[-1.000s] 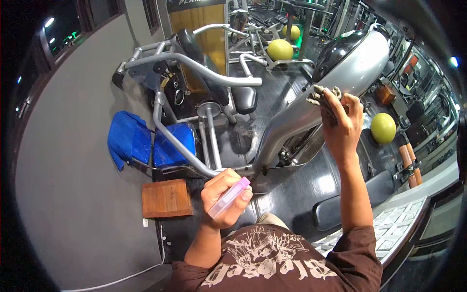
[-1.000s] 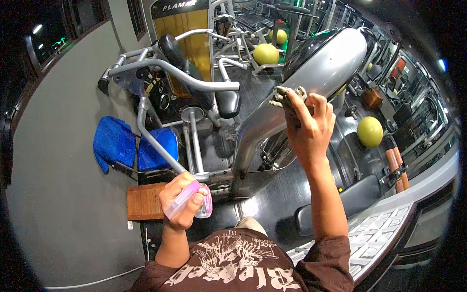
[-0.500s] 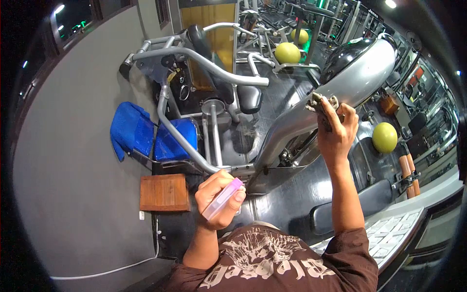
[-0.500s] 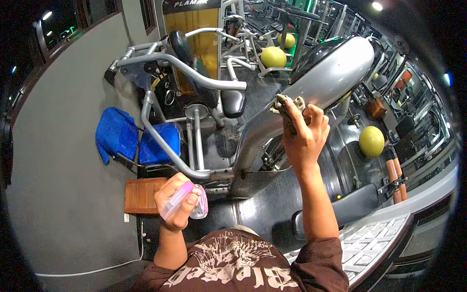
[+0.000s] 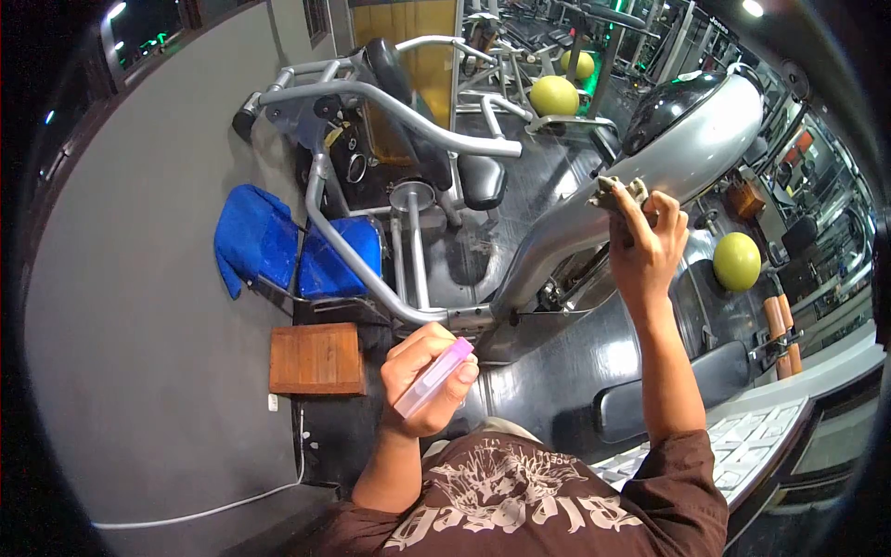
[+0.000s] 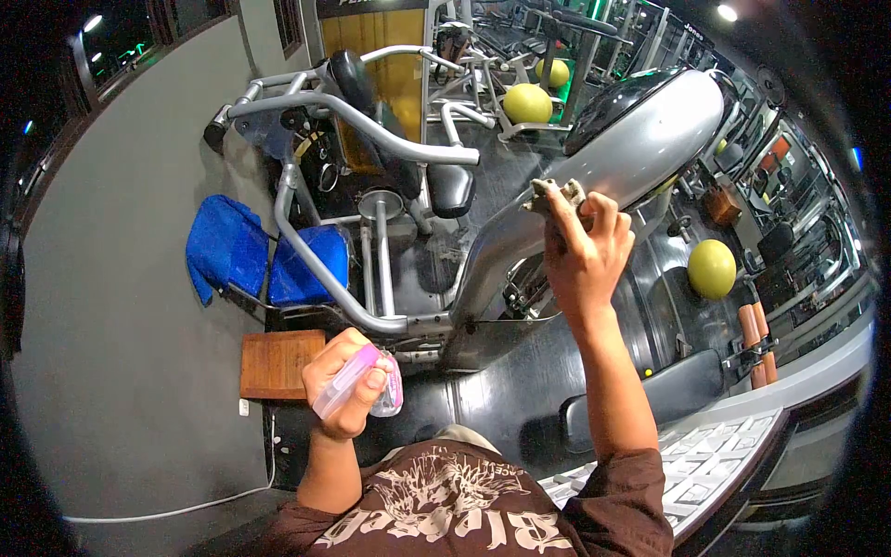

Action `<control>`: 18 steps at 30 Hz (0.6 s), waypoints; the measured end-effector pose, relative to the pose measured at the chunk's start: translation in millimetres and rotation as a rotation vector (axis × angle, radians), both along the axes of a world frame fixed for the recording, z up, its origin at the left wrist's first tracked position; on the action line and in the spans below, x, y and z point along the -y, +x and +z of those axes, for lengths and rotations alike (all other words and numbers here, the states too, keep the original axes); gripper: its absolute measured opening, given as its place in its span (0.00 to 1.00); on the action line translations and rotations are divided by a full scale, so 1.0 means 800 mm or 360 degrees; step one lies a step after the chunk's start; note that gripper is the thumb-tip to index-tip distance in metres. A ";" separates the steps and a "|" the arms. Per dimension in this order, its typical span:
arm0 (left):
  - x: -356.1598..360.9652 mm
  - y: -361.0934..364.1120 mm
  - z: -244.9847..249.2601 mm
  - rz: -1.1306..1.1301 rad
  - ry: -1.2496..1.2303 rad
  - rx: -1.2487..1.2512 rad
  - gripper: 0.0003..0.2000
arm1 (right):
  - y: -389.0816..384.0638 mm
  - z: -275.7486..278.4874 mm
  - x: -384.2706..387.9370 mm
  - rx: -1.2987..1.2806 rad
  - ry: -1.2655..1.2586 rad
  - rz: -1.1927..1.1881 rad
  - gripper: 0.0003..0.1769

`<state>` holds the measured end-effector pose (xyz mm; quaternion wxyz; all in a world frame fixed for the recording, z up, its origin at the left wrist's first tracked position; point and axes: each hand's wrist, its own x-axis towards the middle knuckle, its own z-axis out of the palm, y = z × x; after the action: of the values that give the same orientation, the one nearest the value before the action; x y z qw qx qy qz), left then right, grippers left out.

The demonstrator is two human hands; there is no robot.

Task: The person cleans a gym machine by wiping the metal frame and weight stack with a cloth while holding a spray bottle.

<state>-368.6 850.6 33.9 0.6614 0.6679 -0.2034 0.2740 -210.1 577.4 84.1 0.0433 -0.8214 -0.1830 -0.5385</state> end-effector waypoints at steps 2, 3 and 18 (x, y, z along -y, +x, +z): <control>0.002 0.002 -0.004 -0.0017 -0.0014 0.0005 0.06 | 0.000 -0.011 -0.012 -0.0015 -0.0061 -0.0018 0.25; 0.004 0.002 -0.005 -0.0038 -0.0023 0.0007 0.07 | -0.001 -0.020 -0.017 -0.0020 -0.0136 -0.0044 0.24; 0.013 -0.005 -0.001 -0.0104 -0.0023 0.0023 0.06 | -0.004 0.021 0.020 0.0044 -0.0062 -0.0050 0.25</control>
<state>-372.3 840.0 32.7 0.6734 0.6541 -0.2278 0.2585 -213.2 561.4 101.1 0.0164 -0.8173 -0.1810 -0.5469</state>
